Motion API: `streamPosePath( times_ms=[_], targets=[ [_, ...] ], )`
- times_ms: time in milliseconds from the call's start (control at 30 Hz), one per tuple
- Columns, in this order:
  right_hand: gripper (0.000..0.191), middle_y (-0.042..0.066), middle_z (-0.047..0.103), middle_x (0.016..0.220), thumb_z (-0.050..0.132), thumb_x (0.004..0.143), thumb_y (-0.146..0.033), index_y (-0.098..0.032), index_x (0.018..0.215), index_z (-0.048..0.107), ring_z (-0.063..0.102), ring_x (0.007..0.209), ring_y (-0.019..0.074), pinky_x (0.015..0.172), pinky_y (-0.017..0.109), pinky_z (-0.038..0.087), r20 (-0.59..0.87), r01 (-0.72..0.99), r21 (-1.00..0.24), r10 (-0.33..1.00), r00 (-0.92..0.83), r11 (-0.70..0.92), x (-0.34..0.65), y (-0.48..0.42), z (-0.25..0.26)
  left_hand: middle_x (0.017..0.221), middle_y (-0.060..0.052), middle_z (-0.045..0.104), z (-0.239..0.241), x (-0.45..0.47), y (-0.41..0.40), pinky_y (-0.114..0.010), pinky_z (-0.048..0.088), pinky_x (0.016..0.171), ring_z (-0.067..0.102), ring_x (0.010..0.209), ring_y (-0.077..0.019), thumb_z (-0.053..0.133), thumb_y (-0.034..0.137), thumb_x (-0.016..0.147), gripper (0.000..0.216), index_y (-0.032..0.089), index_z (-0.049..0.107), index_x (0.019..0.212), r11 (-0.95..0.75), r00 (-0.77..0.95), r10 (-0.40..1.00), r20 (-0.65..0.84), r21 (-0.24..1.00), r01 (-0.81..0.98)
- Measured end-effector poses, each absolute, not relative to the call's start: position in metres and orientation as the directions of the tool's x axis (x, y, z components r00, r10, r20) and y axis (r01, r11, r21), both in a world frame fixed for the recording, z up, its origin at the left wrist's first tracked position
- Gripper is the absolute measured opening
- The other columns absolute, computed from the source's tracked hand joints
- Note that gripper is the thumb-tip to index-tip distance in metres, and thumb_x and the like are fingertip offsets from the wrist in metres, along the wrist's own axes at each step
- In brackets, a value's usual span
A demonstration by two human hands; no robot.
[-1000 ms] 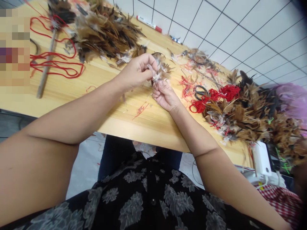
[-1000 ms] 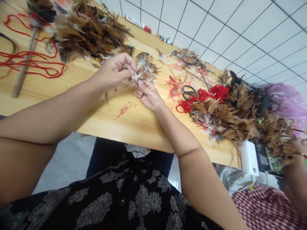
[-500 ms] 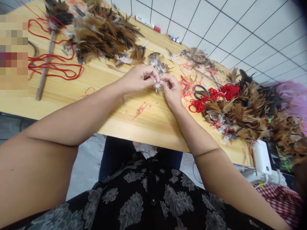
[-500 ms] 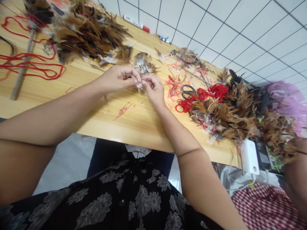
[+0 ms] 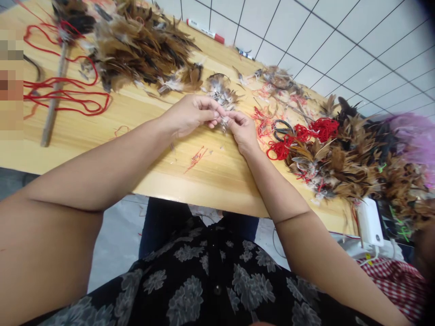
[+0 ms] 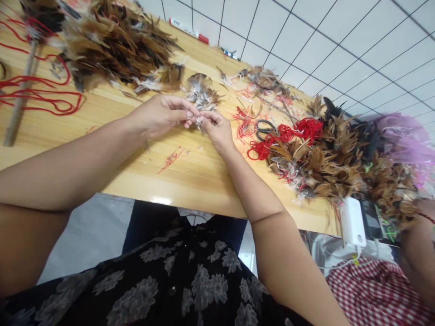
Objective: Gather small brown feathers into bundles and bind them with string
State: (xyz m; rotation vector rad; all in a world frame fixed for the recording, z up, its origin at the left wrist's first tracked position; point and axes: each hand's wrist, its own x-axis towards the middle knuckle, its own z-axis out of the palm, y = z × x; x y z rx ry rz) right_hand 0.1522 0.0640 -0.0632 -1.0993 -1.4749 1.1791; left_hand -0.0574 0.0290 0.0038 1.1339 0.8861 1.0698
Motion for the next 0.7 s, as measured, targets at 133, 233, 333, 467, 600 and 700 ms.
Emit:
streamPosePath(
  times_ms=[133, 233, 333, 467, 600, 700],
  targets=[
    [0.052, 0.003, 0.089, 0.106, 0.102, 0.082, -0.070, -0.025, 0.106, 0.090, 0.079, 0.098, 0.0199, 0.098, 0.037, 0.070, 0.155, 0.116, -0.977, 0.969, -0.195, 0.179, 0.154, 0.068, -0.069, 0.082, -0.005, 0.082, 0.006, -0.062, 0.031, -0.028, 0.059, 0.078, 0.067, 0.071, -0.0114, 0.074, -0.011, 0.105, 0.035, 0.015, 0.089, 0.086, 0.153, 0.333, 0.940, -0.071, 0.962, -0.227],
    [0.052, 0.004, 0.087, 0.108, 0.098, 0.086, -0.071, -0.025, 0.109, 0.090, 0.076, 0.097, 0.0192, 0.097, 0.037, 0.068, 0.181, 0.152, -0.964, 0.959, -0.219, 0.217, 0.155, 0.071, -0.075, 0.079, -0.005, 0.080, 0.001, -0.066, 0.034, -0.029, 0.059, 0.079, 0.069, 0.070, -0.0120, 0.080, -0.006, 0.106, 0.029, 0.014, 0.090, 0.086, 0.140, 0.351, 0.935, -0.054, 0.964, -0.225],
    [0.050, 0.004, 0.085, 0.110, 0.094, 0.092, -0.069, -0.025, 0.114, 0.090, 0.075, 0.098, 0.0191, 0.098, 0.037, 0.067, 0.208, 0.203, -0.944, 0.948, -0.242, 0.260, 0.155, 0.075, -0.081, 0.081, -0.005, 0.080, -0.006, -0.069, 0.037, -0.033, 0.061, 0.082, 0.074, 0.073, -0.0164, 0.096, 0.003, 0.098, 0.017, 0.015, 0.090, 0.087, 0.096, 0.354, 0.935, -0.018, 0.974, -0.204],
    [0.045, 0.004, 0.081, 0.107, 0.091, 0.097, -0.066, -0.025, 0.116, 0.091, 0.073, 0.098, 0.0191, 0.095, 0.036, 0.065, 0.226, 0.292, -0.909, 0.940, -0.255, 0.298, 0.154, 0.076, -0.083, 0.088, -0.005, 0.085, -0.012, -0.070, 0.039, -0.036, 0.061, 0.086, 0.075, 0.081, -0.0200, 0.095, 0.004, 0.091, 0.016, 0.018, 0.091, 0.088, 0.009, 0.330, 0.944, 0.027, 0.994, -0.110],
    [0.042, 0.004, 0.078, 0.105, 0.091, 0.099, -0.062, -0.024, 0.115, 0.091, 0.071, 0.096, 0.0190, 0.093, 0.036, 0.064, 0.231, 0.348, -0.884, 0.939, -0.254, 0.311, 0.151, 0.073, -0.079, 0.084, -0.002, 0.082, -0.012, -0.067, 0.039, -0.035, 0.051, 0.085, 0.063, 0.081, -0.0183, 0.086, 0.006, 0.091, 0.016, 0.021, 0.090, 0.088, -0.092, 0.262, 0.962, 0.080, 0.995, 0.031],
    [0.042, 0.004, 0.078, 0.105, 0.091, 0.099, -0.062, -0.023, 0.113, 0.091, 0.070, 0.095, 0.0189, 0.093, 0.036, 0.065, 0.239, 0.370, -0.873, 0.941, -0.240, 0.317, 0.148, 0.071, -0.077, 0.082, 0.001, 0.078, -0.009, -0.064, 0.036, -0.032, 0.047, 0.086, 0.065, 0.089, -0.0197, 0.087, 0.005, 0.090, 0.018, 0.021, 0.090, 0.097, -0.138, 0.221, 0.968, 0.115, 0.986, 0.091]
  ],
)
